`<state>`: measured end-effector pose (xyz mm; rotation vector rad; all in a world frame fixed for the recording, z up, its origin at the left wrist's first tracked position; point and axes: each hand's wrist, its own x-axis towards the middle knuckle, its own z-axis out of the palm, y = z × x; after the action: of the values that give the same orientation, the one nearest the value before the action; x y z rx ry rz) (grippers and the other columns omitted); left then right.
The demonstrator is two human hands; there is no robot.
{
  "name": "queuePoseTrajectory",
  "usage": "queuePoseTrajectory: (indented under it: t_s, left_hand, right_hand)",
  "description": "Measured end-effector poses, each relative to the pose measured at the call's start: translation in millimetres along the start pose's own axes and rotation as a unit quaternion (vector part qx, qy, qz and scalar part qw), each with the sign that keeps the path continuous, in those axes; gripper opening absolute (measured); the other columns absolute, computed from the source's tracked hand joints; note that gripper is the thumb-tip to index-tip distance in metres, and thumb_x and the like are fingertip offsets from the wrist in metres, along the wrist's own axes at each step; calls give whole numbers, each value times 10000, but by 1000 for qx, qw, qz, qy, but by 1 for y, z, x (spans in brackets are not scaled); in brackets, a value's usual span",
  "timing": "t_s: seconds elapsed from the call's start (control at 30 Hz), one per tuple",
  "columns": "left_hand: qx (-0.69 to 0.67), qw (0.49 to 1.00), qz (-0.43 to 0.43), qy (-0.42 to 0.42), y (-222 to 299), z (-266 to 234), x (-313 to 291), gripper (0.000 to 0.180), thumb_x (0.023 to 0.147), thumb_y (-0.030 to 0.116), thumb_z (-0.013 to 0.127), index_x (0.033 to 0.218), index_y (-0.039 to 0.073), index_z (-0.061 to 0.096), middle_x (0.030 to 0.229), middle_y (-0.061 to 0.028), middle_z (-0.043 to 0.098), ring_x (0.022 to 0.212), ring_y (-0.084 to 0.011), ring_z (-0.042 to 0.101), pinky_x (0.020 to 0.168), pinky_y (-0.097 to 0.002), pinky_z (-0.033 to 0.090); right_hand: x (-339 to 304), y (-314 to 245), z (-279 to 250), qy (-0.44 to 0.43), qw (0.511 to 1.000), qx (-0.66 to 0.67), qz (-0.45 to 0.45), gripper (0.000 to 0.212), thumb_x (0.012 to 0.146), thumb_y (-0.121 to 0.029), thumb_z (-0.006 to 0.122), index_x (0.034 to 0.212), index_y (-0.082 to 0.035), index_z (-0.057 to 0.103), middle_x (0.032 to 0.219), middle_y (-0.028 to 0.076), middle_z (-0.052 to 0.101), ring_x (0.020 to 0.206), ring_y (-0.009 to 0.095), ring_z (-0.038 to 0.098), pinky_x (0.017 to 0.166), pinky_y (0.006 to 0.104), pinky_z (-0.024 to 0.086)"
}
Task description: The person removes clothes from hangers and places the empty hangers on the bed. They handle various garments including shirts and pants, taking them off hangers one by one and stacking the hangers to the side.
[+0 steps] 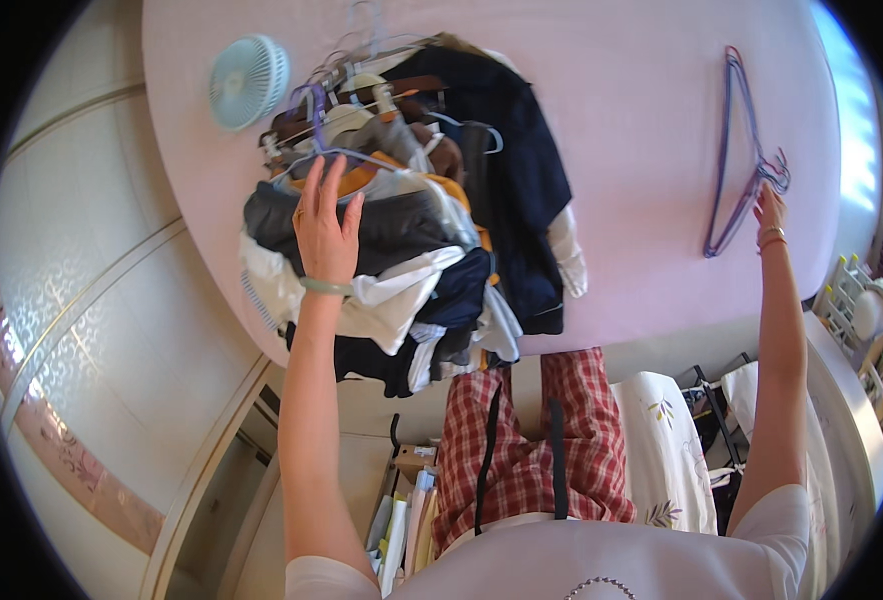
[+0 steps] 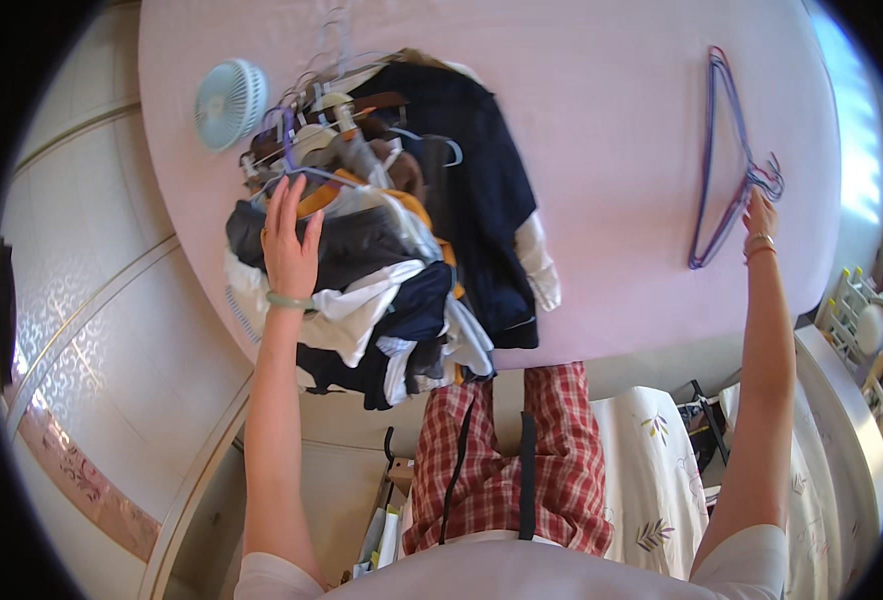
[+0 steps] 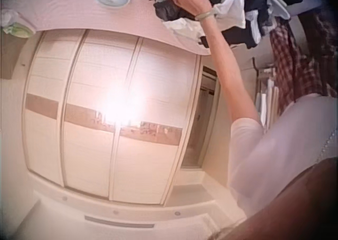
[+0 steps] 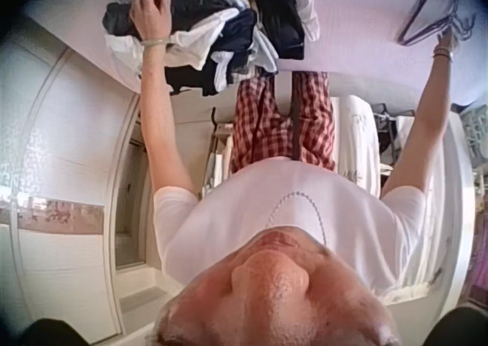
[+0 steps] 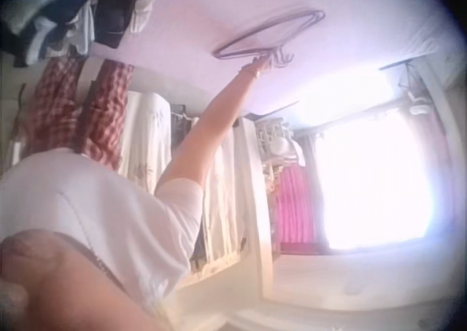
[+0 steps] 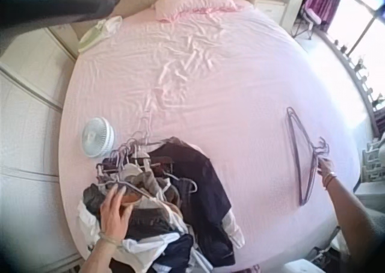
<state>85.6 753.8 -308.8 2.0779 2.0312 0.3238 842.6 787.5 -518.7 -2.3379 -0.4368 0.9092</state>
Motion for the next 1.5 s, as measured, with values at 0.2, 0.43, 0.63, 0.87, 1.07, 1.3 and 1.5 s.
queuePoseTrajectory:
  t_s: [0.2,0.43,0.63,0.87,1.07,1.3,1.5]
  left_hand:
    - [197,958,-42,-204,-72,-53,-62,355,949,376,574,1253,196,600,1034,-66,656,971,-251,609,874,-428,383]
    - [73,994,16,-78,-66,-49,-85,421,860,181,673,1273,165,596,1313,-54,542,1176,-265,517,1026,-450,345]
    - [124,991,16,-35,-113,-41,-33,486,824,56,628,1294,171,580,1326,-49,518,1266,-247,472,1129,-497,251]
    - [128,982,56,-126,-152,-72,-79,434,731,51,702,1136,202,665,914,-28,626,904,-243,600,1025,-445,348]
    - [-40,970,-112,-214,-149,-97,-116,337,863,269,710,1178,162,659,801,-55,659,737,-208,637,771,-342,476]
    - [-33,971,-223,84,-171,-61,-77,320,936,314,628,1188,116,639,902,-103,660,674,-194,644,630,-312,498]
    - [-227,934,-276,-25,-165,-55,-70,312,961,59,450,1225,105,611,986,-123,637,681,-167,624,657,-311,498]
  right_hand:
    - [-163,-52,112,-195,973,67,-104,243,964,-253,607,1113,-83,694,962,14,702,812,86,635,716,227,502]
    - [-475,-181,277,-440,745,-71,-496,165,905,-93,643,1047,-12,667,934,79,680,806,198,652,716,291,525]
    - [-561,-186,390,-268,649,-158,-694,188,866,-118,600,1043,-102,658,996,77,625,1014,273,583,832,395,486]
    - [-556,-180,405,-263,616,-245,-701,302,844,-80,620,1139,-142,624,1006,67,570,1011,263,581,874,376,506]
    - [-558,-186,404,-249,649,-210,-688,242,829,-63,602,1065,-113,622,955,82,567,977,268,586,855,377,504]
    - [-634,-197,355,-419,705,-107,-562,164,860,-205,616,981,-98,586,859,114,642,760,312,648,598,421,495]
    - [-643,-200,347,-374,632,-240,-635,222,947,-365,576,943,-161,664,587,63,595,542,281,609,473,387,442]
